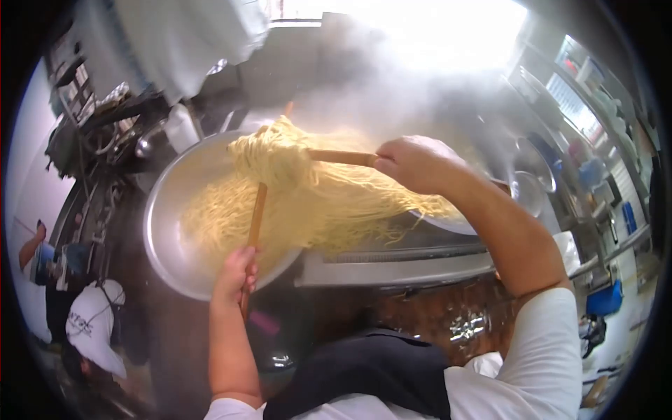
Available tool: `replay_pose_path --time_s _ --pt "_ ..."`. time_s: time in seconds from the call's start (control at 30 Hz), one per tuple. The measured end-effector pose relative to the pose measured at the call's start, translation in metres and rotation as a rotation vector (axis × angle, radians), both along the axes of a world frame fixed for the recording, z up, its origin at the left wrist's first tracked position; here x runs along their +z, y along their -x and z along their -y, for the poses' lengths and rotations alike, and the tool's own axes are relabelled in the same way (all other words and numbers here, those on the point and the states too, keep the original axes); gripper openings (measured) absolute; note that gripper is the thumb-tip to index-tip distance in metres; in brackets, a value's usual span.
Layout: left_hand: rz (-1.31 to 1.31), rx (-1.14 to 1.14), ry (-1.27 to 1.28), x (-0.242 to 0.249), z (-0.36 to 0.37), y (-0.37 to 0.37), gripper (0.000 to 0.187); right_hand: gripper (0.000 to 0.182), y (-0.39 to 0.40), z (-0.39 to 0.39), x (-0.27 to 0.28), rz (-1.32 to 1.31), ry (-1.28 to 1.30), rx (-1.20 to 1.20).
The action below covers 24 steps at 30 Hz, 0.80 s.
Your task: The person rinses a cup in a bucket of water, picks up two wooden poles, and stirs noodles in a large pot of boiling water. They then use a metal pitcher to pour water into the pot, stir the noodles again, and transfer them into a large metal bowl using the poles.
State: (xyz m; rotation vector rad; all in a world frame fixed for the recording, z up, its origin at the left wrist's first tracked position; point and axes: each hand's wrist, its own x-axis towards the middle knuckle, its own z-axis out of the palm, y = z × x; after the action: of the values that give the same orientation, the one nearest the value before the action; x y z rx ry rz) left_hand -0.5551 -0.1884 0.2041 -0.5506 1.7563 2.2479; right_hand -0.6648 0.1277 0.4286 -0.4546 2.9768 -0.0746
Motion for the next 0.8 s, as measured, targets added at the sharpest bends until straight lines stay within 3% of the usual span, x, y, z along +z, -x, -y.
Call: replay_pose_path --time_s 0.17,0.23,0.3,0.4,0.47,0.5,0.57,0.73,0.8 --pt "0.073 0.113 -0.042 -0.025 0.055 -0.066 0.024 0.032 0.003 0.097 -0.020 0.041 -0.191 0.241" --pt "0.181 0.130 0.030 -0.036 0.080 -0.089 0.022 0.022 -0.003 0.135 -0.043 0.043 -0.227 0.313" --pt "0.255 0.035 0.216 -0.049 0.114 -0.107 0.019 0.019 -0.011 0.174 -0.067 0.043 -0.330 0.504" --pt "0.386 -0.075 0.533 -0.017 0.155 -0.124 0.015 0.027 -0.019 0.225 -0.121 0.052 -0.315 0.468" --pt "0.234 -0.178 1.035 0.004 0.193 -0.143 0.018 0.028 -0.009 0.247 -0.143 0.076 -0.275 0.369" --pt "0.074 -0.211 1.349 0.028 0.197 -0.153 0.019 0.028 -0.009 0.243 -0.141 0.078 -0.278 0.362" --pt "0.151 -0.216 1.500 0.079 0.195 -0.165 0.025 0.027 -0.014 0.240 -0.128 0.118 -0.295 0.378" --pt "0.131 -0.250 1.706 0.142 0.196 -0.187 0.026 0.024 -0.013 0.157 -0.070 0.068 -0.301 0.399" --pt "0.111 -0.276 1.760 0.165 0.192 -0.191 0.025 0.028 -0.009 0.099 -0.031 0.144 -0.150 0.269"
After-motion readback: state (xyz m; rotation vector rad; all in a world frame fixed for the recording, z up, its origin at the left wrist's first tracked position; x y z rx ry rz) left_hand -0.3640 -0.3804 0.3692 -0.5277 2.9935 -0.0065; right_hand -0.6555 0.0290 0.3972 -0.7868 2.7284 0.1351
